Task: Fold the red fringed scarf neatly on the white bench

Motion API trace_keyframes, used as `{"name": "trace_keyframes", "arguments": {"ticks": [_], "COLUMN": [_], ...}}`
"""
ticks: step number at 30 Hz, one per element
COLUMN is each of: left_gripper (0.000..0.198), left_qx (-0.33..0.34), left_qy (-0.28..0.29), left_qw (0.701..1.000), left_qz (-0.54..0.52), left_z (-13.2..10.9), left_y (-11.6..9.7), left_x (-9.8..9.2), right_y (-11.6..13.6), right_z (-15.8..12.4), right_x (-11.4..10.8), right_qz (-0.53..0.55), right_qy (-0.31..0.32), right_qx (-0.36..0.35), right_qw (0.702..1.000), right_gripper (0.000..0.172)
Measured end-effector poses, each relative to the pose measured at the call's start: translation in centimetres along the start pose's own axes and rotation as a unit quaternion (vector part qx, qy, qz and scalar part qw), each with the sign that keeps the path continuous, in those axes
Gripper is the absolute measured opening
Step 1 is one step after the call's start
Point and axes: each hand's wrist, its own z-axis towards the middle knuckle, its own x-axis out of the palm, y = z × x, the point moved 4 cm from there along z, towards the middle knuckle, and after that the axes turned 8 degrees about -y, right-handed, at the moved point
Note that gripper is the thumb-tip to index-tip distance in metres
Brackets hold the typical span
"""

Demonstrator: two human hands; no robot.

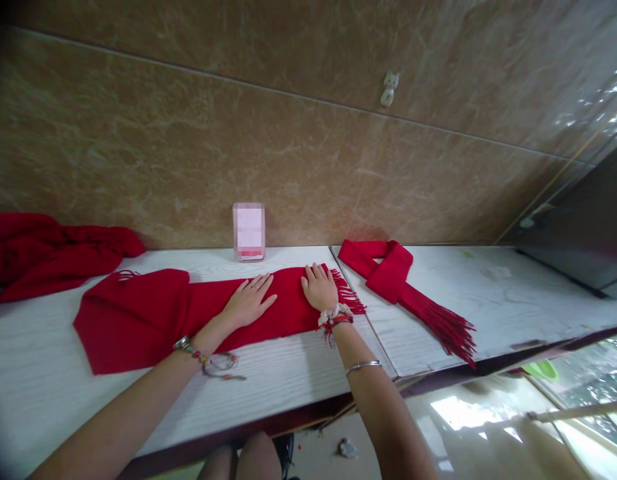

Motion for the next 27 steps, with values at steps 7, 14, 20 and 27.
{"name": "trace_keyframes", "arguments": {"ticks": [7,14,20,27], "left_gripper": [0.057,0.058,0.066,0.069], "left_qx": [-0.005,0.015,0.031,0.021], "left_qy": [0.029,-0.013,0.019,0.042], "left_qw": [0.999,0.998,0.998,0.998], "left_qz": [-0.014,-0.054,-0.056,-0.042], "left_z": [0.0,-0.3,-1.1,-1.2], "left_y": [0.0,-0.5,-0.6,-0.7], "left_x": [-0.1,-0.5,-0.1,-0.3], "right_y": [-2.3,-3.6,2.2,-4.5], "right_z": [-0.8,-0.7,-2.2,-3.7], "right_x": [-0.5,-3.0,-1.5,-0.9], "right_qz": [-0.009,-0.043,0.054,0.01], "right_qy": [0.029,0.012,0.058,0.065], "right_qx": [-0.057,-0.004,-0.102,-0.053], "right_qw": [0.998,0.999,0.992,0.996], "right_gripper": [0.043,0.044,0.047,0.046]}}
